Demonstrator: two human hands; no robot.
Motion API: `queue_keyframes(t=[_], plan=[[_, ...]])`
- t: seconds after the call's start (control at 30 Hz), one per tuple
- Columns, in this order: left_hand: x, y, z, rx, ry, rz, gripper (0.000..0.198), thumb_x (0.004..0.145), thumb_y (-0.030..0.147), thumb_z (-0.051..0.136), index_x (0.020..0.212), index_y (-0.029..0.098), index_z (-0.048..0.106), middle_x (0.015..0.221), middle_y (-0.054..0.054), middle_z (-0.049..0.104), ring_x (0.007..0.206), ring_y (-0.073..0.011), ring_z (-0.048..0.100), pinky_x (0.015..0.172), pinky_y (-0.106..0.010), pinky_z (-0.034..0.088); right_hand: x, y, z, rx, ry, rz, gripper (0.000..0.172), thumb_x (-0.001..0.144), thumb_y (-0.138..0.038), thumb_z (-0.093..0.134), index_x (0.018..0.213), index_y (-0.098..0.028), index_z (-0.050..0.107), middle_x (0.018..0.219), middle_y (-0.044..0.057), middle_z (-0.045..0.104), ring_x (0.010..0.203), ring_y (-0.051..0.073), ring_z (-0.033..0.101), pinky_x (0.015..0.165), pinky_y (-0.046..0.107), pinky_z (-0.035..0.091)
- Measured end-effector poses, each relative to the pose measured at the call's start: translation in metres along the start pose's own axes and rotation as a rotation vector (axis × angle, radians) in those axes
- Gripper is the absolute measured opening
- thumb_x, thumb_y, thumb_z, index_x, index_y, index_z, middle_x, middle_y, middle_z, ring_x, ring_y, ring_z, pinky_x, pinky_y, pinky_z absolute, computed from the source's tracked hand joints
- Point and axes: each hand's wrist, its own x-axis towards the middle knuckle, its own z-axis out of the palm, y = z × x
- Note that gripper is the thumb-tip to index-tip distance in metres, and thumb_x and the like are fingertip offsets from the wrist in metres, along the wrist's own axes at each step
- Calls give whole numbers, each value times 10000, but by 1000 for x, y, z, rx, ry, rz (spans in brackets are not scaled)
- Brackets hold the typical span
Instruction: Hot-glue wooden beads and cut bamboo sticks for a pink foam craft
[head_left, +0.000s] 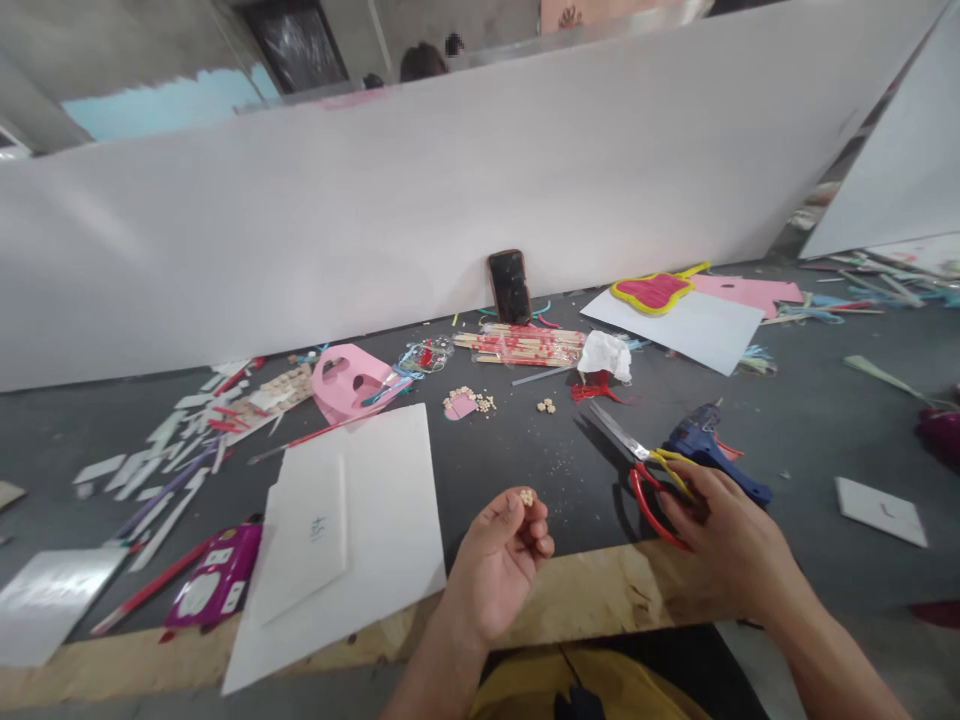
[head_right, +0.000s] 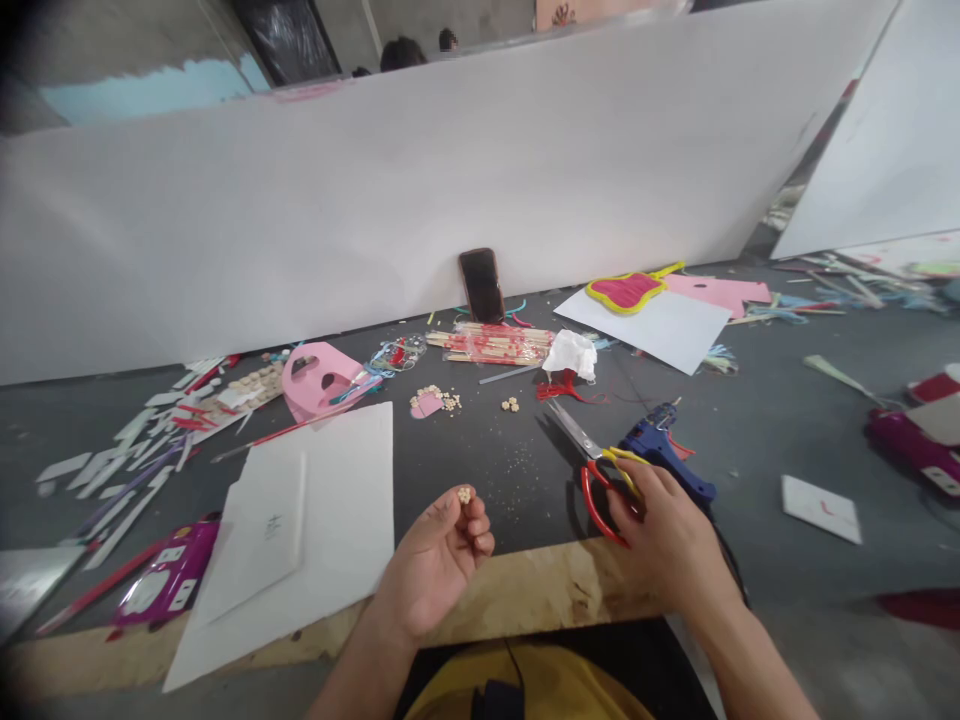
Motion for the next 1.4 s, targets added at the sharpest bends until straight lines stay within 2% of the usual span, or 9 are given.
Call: queue_keyframes(t=[0.07, 0.23, 0.37, 0.57, 0.73, 0.93, 1.1, 1.3, 1.4], plan=[[0, 1, 0, -15, -8, -5, 148, 741, 252, 740, 776, 142, 646, 718, -18, 600, 622, -90, 512, 602, -222, 395, -2, 6, 5, -96, -13, -37, 343, 832, -354, 489, 1099, -181, 617, 1068, 116, 662, 911, 257, 653, 756, 367, 526], [1, 0, 0, 23, -17, 5, 170, 730, 272, 749, 759, 144, 641, 707, -13, 586, 619, -90, 495, 599, -221, 385, 0, 5, 0, -273, -27, -223, 334, 884, -334, 427, 1048, -142, 647, 1040, 149, 664, 949, 303, 609, 830, 475, 484], [0, -6, 2, 133, -26, 13, 197, 716, 294, 760, 763, 135, 654, 713, -20, 593, 622, -88, 485, 602, -218, 376, 4, -31, -16, -9, 21, -295, 271, 896, -364, 479, 1013, -201, 661, 1009, 105, 672, 939, 255, 606, 838, 423, 499], [-3, -18, 9, 243, -62, -64, 245, 687, 320, 785, 746, 103, 685, 715, -29, 580, 633, -84, 474, 625, -222, 366, 0, -91, -18, 439, -150, -400, 256, 859, -274, 579, 1110, -245, 620, 1054, 80, 642, 993, 204, 602, 832, 323, 525], [-5, -20, 8, 285, -114, -78, 249, 715, 323, 763, 791, 90, 718, 685, -28, 566, 627, -85, 448, 642, -232, 364, -1, -100, -10, 566, -202, -434, 195, 867, -186, 557, 1031, -241, 648, 969, 75, 638, 921, 196, 595, 787, 334, 534], [-3, -19, 5, 304, -92, -52, 248, 703, 336, 769, 795, 110, 724, 686, -28, 591, 614, -88, 463, 644, -236, 368, -1, -98, -7, 513, -145, -476, 237, 845, -143, 580, 1058, -235, 626, 955, 69, 636, 911, 200, 574, 811, 360, 517], [-3, -18, 6, 386, -60, -29, 226, 688, 324, 778, 750, 115, 718, 663, -18, 588, 601, -86, 462, 625, -227, 361, -3, -97, -5, 535, -177, -440, 257, 831, -154, 592, 1069, -243, 627, 983, 69, 651, 939, 206, 589, 817, 358, 524], [-6, -18, 6, 559, 33, 138, 206, 701, 343, 757, 761, 150, 716, 735, -31, 664, 693, -132, 545, 698, -245, 401, -10, -97, -5, 745, -297, -37, 185, 852, -285, 572, 999, -204, 647, 897, 59, 710, 790, 169, 671, 697, 267, 560], [-8, -16, 7, 668, 11, 223, 167, 741, 327, 720, 762, 161, 712, 777, -38, 670, 754, -157, 558, 727, -251, 409, -11, -100, -4, 814, -331, 29, 168, 836, -311, 593, 943, -203, 666, 885, 55, 717, 806, 173, 676, 715, 265, 556]])
